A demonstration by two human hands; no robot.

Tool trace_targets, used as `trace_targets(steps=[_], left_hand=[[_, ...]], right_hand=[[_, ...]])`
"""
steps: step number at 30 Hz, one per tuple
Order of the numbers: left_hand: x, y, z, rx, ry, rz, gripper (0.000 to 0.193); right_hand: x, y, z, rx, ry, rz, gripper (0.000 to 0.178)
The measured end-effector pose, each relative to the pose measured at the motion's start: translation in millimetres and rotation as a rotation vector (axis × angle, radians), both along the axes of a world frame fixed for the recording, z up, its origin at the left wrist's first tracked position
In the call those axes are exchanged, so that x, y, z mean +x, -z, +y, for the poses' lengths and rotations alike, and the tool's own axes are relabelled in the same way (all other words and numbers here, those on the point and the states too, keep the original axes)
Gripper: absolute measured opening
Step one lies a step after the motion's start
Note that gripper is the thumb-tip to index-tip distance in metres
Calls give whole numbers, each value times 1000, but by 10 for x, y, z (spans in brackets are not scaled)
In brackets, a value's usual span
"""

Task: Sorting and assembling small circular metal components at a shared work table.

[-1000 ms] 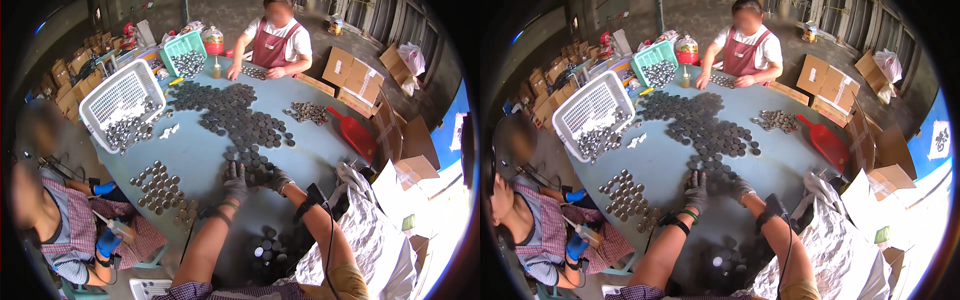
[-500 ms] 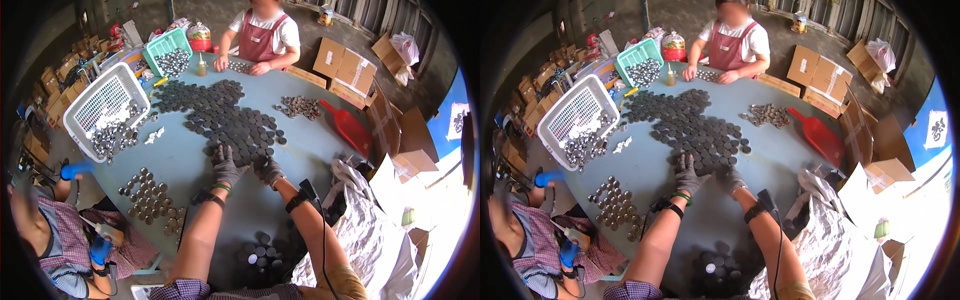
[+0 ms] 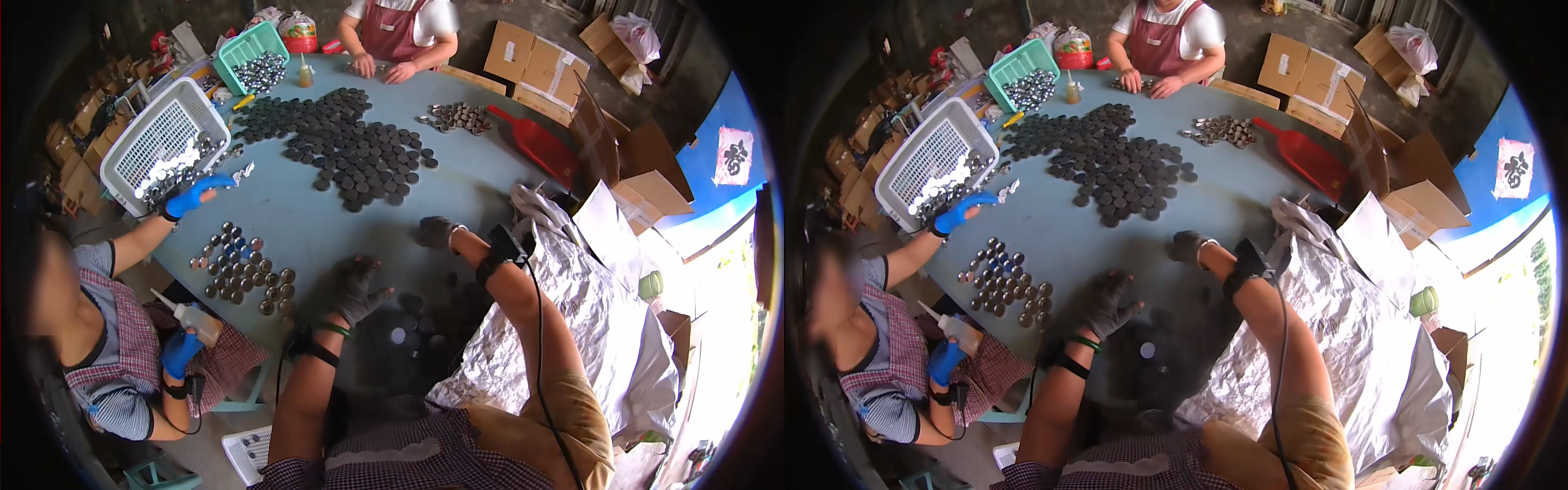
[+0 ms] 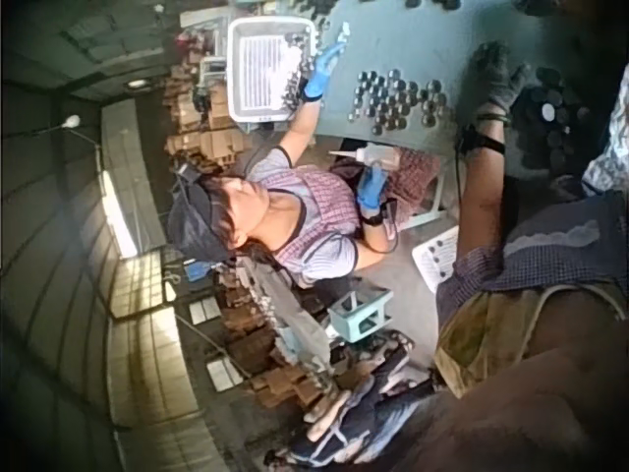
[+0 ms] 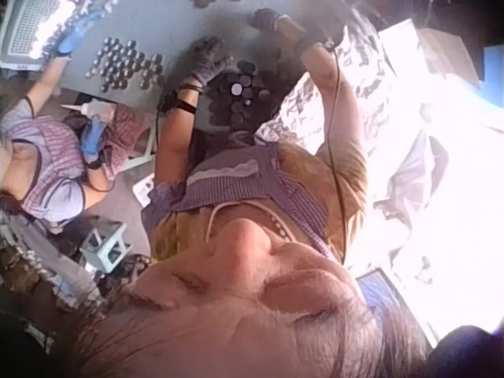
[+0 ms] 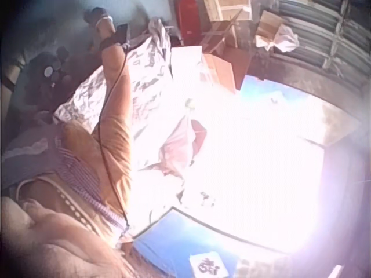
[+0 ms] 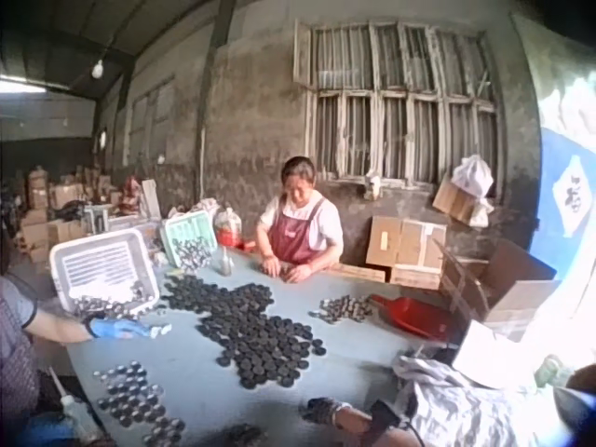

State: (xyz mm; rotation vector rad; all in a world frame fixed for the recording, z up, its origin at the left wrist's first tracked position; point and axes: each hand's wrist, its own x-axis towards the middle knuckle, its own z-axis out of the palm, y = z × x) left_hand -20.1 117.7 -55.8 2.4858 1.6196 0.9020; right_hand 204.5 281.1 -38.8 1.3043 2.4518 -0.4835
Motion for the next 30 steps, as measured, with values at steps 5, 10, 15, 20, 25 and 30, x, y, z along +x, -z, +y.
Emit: trace_targets(steps=[5,10,15,20,25,30], left_hand=[[99,76,-311,-14,85,-104,50],[352,68,-522,-152,197,96,47],[279,483,-444,-271,218,-113,54],[140,492,-477,-462,257,-452,57],[-28,678,-612,-428,91,-799,51],[-260,742,-735,-201,-18,-684,50]], right_hand=[[727,444,-364,61,-180,-163,31],[845,446,-1020,362,-202,157,28],[413,386,-1299,399,-495,-115,33],[-65,-66,-1596,59,61,280,35],[-553,-793,-1868,34,-301,217,43],[-798,-469,-1768,-18,-311,343,44]])
